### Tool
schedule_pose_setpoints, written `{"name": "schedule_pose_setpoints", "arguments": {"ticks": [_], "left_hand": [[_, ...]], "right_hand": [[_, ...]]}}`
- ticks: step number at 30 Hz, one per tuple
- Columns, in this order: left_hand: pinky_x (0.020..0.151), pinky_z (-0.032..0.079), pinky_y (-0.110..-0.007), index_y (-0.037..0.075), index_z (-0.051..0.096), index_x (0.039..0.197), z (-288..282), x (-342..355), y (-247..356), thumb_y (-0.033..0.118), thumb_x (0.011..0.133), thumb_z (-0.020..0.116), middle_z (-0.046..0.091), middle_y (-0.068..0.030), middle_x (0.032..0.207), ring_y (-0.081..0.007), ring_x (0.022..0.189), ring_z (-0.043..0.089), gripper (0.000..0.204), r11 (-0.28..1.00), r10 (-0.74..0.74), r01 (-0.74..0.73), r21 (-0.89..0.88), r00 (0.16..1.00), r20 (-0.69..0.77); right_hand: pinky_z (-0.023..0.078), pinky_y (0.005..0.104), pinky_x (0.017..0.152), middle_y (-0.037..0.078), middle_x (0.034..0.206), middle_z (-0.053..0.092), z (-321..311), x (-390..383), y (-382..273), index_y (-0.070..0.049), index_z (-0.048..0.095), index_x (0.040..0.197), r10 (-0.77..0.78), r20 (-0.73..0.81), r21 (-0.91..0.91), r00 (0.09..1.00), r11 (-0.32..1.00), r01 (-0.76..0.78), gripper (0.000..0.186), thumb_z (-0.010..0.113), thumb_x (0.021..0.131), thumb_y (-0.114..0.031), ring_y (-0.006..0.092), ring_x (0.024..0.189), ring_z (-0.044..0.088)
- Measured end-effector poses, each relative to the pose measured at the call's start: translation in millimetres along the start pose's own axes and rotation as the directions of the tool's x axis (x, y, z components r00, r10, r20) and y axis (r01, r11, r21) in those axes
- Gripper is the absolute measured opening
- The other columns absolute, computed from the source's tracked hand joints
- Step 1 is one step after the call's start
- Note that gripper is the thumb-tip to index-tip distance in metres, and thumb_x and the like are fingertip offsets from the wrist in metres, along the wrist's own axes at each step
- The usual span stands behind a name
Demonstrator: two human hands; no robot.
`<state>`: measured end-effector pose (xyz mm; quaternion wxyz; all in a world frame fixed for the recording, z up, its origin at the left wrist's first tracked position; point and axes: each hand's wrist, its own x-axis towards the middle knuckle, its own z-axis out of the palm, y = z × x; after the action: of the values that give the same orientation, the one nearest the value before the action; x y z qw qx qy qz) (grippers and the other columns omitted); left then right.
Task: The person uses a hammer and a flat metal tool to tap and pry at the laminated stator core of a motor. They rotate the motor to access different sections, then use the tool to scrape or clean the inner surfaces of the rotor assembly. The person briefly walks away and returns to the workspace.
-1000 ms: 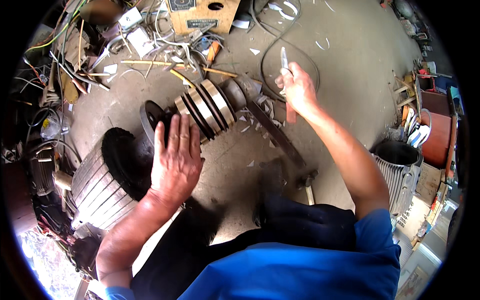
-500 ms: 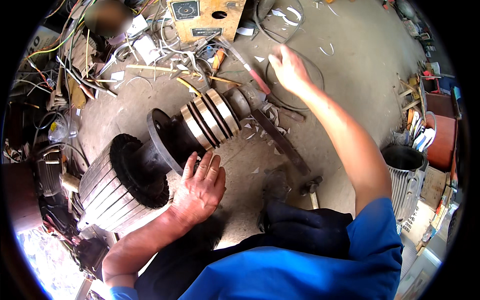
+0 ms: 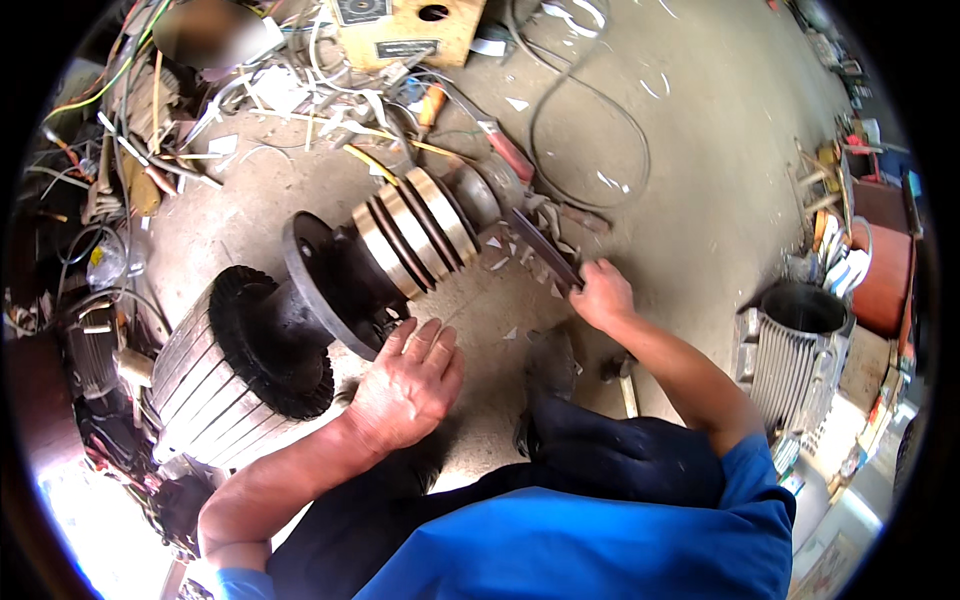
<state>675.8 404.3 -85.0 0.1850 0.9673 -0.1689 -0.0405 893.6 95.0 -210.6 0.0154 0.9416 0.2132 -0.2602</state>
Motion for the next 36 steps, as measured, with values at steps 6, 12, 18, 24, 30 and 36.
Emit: {"name": "schedule_pose_setpoints", "arguments": {"ticks": [6,12,18,24,30,36], "left_hand": [[0.112,0.047,-0.055,-0.002,0.07,0.118,2.7,-7.0,-1.9,0.023,0.086,0.062,0.066,-0.0219,0.133,-0.0389,0.129,0.061,0.042,1.0,-0.009,0.009,0.011,1.0,0.021],[0.108,0.049,-0.052,0.0,0.072,0.099,10.8,-11.6,0.8,0.021,0.083,0.062,0.067,-0.0171,0.112,-0.0359,0.119,0.063,0.029,0.997,-0.034,0.026,-0.073,0.994,-0.107],[0.106,0.051,-0.05,0.0,0.071,0.097,5.5,-1.9,4.9,0.021,0.08,0.064,0.066,-0.0161,0.112,-0.0342,0.116,0.064,0.027,0.996,0.009,-0.021,-0.082,0.989,-0.145],[0.102,0.053,-0.051,0.0,0.071,0.108,-6.1,-8.1,4.4,0.019,0.076,0.074,0.067,-0.0176,0.119,-0.0363,0.117,0.065,0.038,0.997,-0.045,0.039,-0.063,0.993,-0.113],[0.1,0.054,-0.051,0.0,0.07,0.113,-11.9,-6.3,10.7,0.011,0.074,0.083,0.067,-0.0173,0.126,-0.0382,0.119,0.065,0.043,0.987,-0.062,0.05,-0.155,0.996,-0.07],[0.1,0.055,-0.05,0.0,0.07,0.113,0.6,-2.7,12.6,0.013,0.074,0.083,0.067,-0.017,0.128,-0.0374,0.119,0.065,0.042,0.979,0.044,-0.051,-0.2,0.998,-0.038]], "right_hand": [[0.053,0.055,0.083,0.021,0.104,0.067,17.5,-0.3,67.5,-0.005,0.056,0.109,-0.038,-0.189,0.14,0.981,0.988,0.065,0.031,0.074,0.091,-0.023,0.0466,0.098,0.066],[0.053,0.0532,0.076,0.022,0.088,0.07,7.0,-11.1,85.5,-0.002,0.058,0.107,-0.011,-0.38,0.333,0.925,0.931,0.148,0.02,0.067,0.097,-0.018,0.045,0.084,0.069],[0.051,0.0512,0.072,0.026,0.086,0.067,-54.7,17.8,52.8,0.001,0.064,0.102,-0.106,-0.48,0.223,0.871,0.945,0.238,0.025,0.057,0.106,-0.023,0.0457,0.078,0.065],[0.052,0.0475,0.103,0.029,0.134,0.066,-146.4,119.6,-58.8,0.001,0.06,0.14,-0.183,-0.606,0.22,0.774,0.896,0.385,0.065,0.059,0.104,-0.053,0.0439,0.123,0.065],[0.055,0.05,0.094,0.025,0.123,0.068,-97.6,56.0,-41.8,-0.006,0.064,0.127,-0.201,-0.54,0.133,0.817,0.938,0.319,0.039,0.066,0.1,-0.034,0.0432,0.113,0.067],[0.043,0.054,0.113,0.029,0.144,0.053,45.1,-85.3,81.0,-0.003,0.052,0.144,0.084,-0.314,0.081,0.946,0.995,-0.061,0.059,0.07,0.091,-0.018,0.0472,0.134,0.051]]}}
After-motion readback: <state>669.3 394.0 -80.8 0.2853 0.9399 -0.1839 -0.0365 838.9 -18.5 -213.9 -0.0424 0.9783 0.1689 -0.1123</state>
